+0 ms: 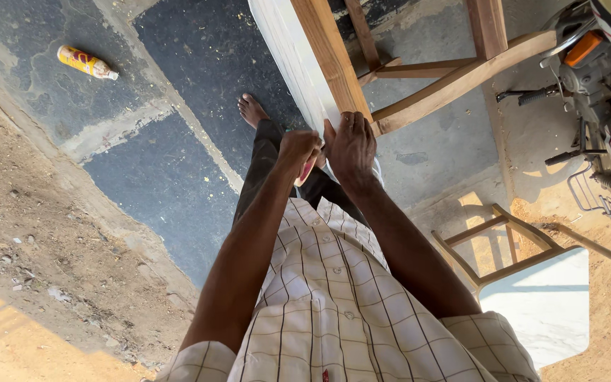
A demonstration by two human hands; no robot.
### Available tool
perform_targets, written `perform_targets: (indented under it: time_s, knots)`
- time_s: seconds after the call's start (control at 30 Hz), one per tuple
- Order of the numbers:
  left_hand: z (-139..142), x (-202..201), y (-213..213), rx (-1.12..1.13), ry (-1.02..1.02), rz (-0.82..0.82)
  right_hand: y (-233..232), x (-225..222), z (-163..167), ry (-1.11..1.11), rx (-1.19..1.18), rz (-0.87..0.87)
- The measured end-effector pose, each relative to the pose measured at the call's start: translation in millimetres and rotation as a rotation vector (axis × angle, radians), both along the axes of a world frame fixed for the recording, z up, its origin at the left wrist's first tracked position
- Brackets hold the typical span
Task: The person presses white edge banding tape along the edge of a wooden furniture panel, marks the tape with a pen, and cuts it with scissors. They then apply glue from a bottle along the panel edge by hand and press the tape onto the glued edge while seated.
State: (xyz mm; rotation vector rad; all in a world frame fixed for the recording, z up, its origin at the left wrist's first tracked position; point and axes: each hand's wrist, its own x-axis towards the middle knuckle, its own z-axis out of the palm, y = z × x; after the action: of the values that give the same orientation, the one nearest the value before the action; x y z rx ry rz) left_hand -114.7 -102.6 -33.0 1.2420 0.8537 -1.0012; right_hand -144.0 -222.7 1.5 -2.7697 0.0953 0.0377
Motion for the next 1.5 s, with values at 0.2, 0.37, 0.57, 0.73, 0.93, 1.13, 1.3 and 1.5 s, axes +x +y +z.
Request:
perform_targets:
  time_s: [0.2,0.37,0.57,0.73,0.93,1.13,1.3,1.5]
  knots:
    - [3.7,-38.6,23.4,-0.021,-0.140,0.059,-1.1,-3.6,-17.9,0.020,0.015,-0.040]
    - [56.9,-33.7,55.8,0.011,-0.443,-0.348,-15.4,-6.8,16.7,0.087,0.215,-0.124]
    - [95.8,-62.6,44.4,-0.016,-0.935,-0.637,-36.3,-80.7,70.0,0.515,1.179,-0.332]
    - [92.5,-69.2,32.7,-0.042,-1.149,-0.678,-26.3,-98.0,54.6,0.342,1.225,-0.458]
    - [90.7,-38.6,22.3,0.263,-0.447,-0.863,-17.6,-65.3,28.2,-0.041,0.719,-0.497]
    - [63.3,-21.1,18.0,0.320,-0.767,-0.710,-19.9,-31.1,-11.1,-0.052,0.862,-0.538]
    - [41.8,-18.4,19.2,0.321,-0.668,-0.678,-20.1,-22.3,-14.4,0.023,0.891,-0.573]
    - [25.6,-14.2,15.0,0.236,-0.574,-0.588,-28.0,-6.8,-22.7,0.393,0.921,-0.766]
